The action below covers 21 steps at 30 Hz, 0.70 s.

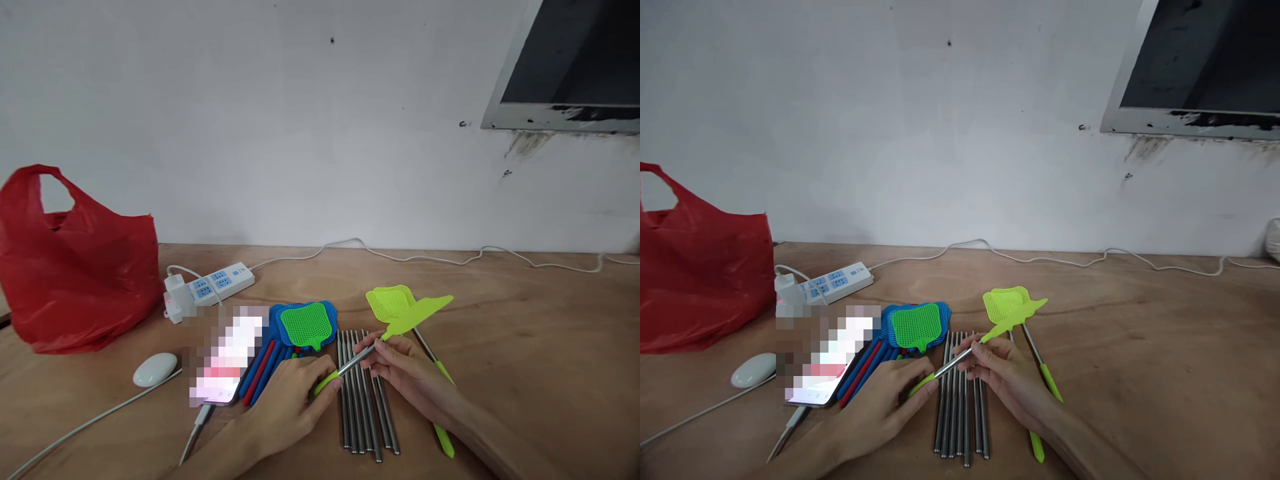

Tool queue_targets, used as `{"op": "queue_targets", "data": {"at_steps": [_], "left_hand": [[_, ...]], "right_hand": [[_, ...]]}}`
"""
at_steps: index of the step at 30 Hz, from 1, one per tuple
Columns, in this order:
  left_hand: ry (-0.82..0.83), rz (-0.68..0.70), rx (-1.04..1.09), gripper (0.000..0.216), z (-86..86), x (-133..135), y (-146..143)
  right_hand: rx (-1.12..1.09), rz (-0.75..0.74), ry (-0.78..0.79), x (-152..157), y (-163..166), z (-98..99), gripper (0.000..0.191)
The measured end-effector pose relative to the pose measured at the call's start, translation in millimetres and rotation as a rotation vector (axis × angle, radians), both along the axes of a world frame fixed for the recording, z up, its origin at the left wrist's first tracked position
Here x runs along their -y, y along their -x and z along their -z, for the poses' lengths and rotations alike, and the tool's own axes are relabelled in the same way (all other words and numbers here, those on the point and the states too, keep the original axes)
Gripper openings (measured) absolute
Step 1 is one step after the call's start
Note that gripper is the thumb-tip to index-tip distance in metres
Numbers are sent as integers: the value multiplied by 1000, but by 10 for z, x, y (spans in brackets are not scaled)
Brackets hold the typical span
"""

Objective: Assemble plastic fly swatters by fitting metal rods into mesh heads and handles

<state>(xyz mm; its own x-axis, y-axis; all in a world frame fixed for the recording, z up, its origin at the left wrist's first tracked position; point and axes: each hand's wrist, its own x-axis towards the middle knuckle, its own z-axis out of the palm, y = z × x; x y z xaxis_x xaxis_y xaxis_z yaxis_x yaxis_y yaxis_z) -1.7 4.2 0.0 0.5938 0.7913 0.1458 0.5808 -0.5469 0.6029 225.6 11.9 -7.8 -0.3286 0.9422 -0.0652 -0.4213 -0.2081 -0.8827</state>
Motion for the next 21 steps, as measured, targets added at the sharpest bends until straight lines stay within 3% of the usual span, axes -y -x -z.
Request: {"op": "queue_targets", "data": {"at_steps": [5,10,12,21], "left_hand": [[127,2,139,27,-44,3,2],[613,114,365,34,-58,-17,-17],[736,120,407,38,-53,-22,-20],[769,146,433,38,-60,-42,18]], "right_hand": [[1,45,-2,13,16,-8,31],[-23,42,20,43,17,1,28],[-23,4,29,53,13,1,29],[-35,-64,47,87,11,-19,30]]}}
